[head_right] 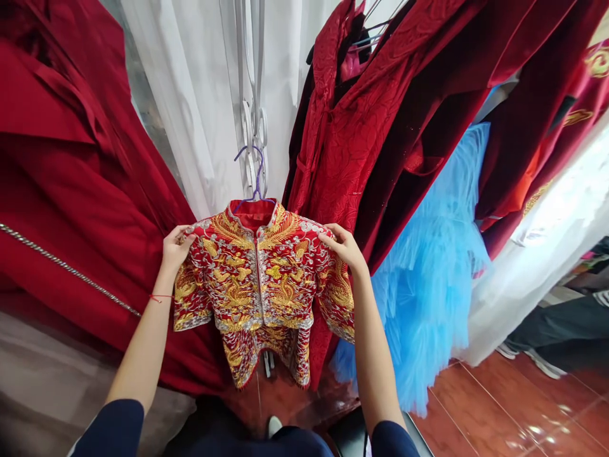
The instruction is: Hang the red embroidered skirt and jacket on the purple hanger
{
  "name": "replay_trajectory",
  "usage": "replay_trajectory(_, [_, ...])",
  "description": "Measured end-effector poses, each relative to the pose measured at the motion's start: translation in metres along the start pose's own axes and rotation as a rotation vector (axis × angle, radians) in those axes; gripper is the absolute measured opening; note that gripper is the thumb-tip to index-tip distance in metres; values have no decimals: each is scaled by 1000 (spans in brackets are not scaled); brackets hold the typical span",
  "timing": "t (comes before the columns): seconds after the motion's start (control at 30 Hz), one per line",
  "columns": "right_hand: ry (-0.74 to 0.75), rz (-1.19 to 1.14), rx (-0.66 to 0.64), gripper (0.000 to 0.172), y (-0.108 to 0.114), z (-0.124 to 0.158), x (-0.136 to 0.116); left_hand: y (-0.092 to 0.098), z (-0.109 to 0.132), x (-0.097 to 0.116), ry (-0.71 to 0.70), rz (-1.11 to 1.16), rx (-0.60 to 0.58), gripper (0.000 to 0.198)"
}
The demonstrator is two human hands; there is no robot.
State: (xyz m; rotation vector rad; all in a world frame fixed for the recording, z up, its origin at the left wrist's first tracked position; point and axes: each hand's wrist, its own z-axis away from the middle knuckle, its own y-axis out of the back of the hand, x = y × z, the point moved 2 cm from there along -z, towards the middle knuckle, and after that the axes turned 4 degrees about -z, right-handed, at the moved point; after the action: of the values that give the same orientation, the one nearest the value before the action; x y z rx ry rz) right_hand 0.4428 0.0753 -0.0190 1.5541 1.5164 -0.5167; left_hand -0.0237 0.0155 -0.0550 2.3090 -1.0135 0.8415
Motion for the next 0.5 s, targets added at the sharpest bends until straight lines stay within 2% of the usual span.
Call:
replay_trajectory(0.07, [14, 7, -6, 37, 1, -2, 0, 5, -3, 8, -12, -5, -62, 56])
replay_trajectory(0.13, [64, 45, 30, 34, -1, -7, -1, 6, -7, 20, -43, -42, -63, 50])
replay_trajectory(0.23, [147, 109, 130, 32, -9, -18, 0, 2, -10, 36, -83, -108, 27, 38])
replay_trajectory(0.37, [192, 129, 248, 35, -18, -28, 6, -2, -7, 44, -99, -170, 117, 39])
replay_trajectory(0.43, [189, 119, 267, 35, -17, -28, 8, 0, -7, 44, -92, -165, 95, 38])
replay_trajectory(0.5, [169, 124, 210, 36, -15, -27, 6, 3, -10, 45, -71, -144, 19, 36])
